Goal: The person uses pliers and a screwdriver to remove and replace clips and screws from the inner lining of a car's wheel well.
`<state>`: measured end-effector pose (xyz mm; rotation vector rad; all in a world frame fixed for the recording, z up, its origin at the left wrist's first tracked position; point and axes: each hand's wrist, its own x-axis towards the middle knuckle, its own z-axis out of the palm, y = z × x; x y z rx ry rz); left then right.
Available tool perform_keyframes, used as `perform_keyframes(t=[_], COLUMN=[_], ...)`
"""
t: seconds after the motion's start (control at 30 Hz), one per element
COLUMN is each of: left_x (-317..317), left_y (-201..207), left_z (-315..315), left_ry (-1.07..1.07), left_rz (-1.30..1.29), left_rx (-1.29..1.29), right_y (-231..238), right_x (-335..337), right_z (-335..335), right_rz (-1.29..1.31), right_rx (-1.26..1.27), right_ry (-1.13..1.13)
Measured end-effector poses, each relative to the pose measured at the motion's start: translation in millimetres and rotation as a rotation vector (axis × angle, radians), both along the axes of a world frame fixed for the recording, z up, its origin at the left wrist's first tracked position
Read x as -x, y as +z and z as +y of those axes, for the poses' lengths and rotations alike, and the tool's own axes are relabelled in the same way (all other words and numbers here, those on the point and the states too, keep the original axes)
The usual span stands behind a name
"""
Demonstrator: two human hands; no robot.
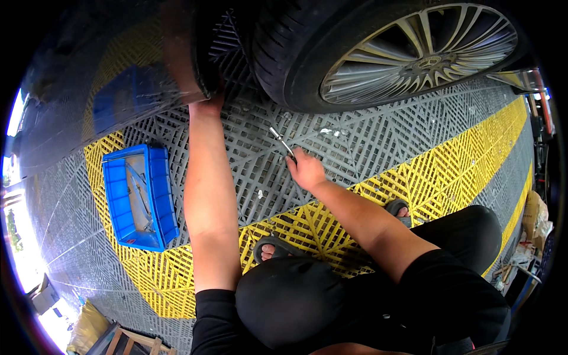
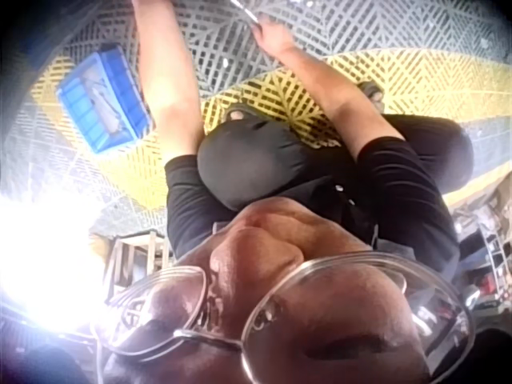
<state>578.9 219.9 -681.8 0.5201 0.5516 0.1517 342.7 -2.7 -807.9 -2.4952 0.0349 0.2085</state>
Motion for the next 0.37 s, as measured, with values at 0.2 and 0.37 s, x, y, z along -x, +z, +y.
perform_keyframes(t=[0.2,0.37], left_x=[-47,-48], left_y=[-92,-93], left_z=[82,57], left_ry=[-0.316,-0.354], left_rz=[-0.504,-0.555], left_rx=[-0.069,0.240], right_y=[2,-5], right_x=[-4,-2], right_z=[16,3], right_rz=[-0.055,-0.055], right_rx=[-0.037,-0.005], right_ry=[0.052,0.040])
